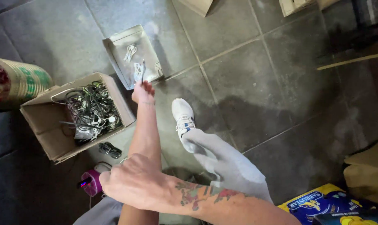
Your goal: Sorting and untangling various electronic cables and wires from a cardboard box while seated in a workshop.
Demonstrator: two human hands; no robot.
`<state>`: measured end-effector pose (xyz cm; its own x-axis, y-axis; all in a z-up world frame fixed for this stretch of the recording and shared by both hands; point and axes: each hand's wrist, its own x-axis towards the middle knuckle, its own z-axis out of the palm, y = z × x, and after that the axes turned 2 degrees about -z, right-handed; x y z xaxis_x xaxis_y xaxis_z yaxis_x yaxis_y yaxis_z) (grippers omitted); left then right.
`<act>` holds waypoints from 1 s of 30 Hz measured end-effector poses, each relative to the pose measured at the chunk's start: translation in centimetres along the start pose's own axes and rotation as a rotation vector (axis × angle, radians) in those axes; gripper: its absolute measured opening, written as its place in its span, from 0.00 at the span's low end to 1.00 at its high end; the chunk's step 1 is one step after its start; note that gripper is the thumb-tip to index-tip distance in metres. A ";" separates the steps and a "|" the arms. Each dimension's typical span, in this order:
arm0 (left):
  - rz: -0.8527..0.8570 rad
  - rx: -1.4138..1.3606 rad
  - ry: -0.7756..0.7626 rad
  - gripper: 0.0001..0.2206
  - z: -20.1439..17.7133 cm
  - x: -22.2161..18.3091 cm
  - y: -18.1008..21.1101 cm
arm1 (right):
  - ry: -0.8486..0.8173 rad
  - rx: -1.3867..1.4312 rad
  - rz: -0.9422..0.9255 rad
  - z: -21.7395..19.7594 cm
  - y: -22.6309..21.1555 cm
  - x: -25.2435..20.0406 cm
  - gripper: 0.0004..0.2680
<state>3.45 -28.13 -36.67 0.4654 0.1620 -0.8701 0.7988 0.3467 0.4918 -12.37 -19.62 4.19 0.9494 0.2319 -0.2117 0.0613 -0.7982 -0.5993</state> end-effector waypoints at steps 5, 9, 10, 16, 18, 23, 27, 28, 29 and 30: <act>0.003 0.303 -0.096 0.07 0.6 -0.8 -2.1 | 0.149 -0.021 -0.022 1.6 -0.5 0.4 0.07; 0.530 0.971 -0.405 0.13 -11.3 -2.5 -9.9 | 0.080 -0.026 -0.060 0.9 -1.2 0.4 0.09; 0.529 1.186 -0.543 0.15 -15.4 -2.4 -12.4 | 0.067 -0.025 -0.070 0.8 -1.5 0.4 0.09; 0.497 1.664 -0.820 0.13 -31.2 -2.1 -11.8 | -0.078 0.033 -0.092 1.8 -1.9 1.5 0.04; 0.544 1.675 -0.745 0.13 -30.4 -3.7 -4.2 | -0.068 0.052 -0.098 1.5 -2.0 1.7 0.09; 0.777 1.704 -0.388 0.15 -28.0 -10.6 16.0 | -0.118 -0.190 0.119 -0.1 1.8 3.9 0.09; 0.931 1.286 -0.290 0.10 -28.1 -14.5 22.0 | 0.046 -0.111 0.164 -2.5 3.9 2.9 0.08; 0.919 1.210 -0.242 0.09 -29.1 -14.1 21.9 | 0.044 -0.120 0.230 -3.3 3.9 2.9 0.08; 0.906 1.134 -0.194 0.07 -30.0 -13.8 21.8 | 0.043 -0.131 0.296 -4.2 3.9 2.9 0.08; 0.896 1.125 -0.185 0.07 -31.9 -9.9 18.9 | 0.030 -0.135 0.288 -4.5 3.9 2.9 0.08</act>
<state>1.74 6.30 -19.80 0.9318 -0.2189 -0.2894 0.0489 -0.7145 0.6980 -8.02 -24.56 4.75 0.9422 -0.0294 -0.3338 -0.1730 -0.8959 -0.4093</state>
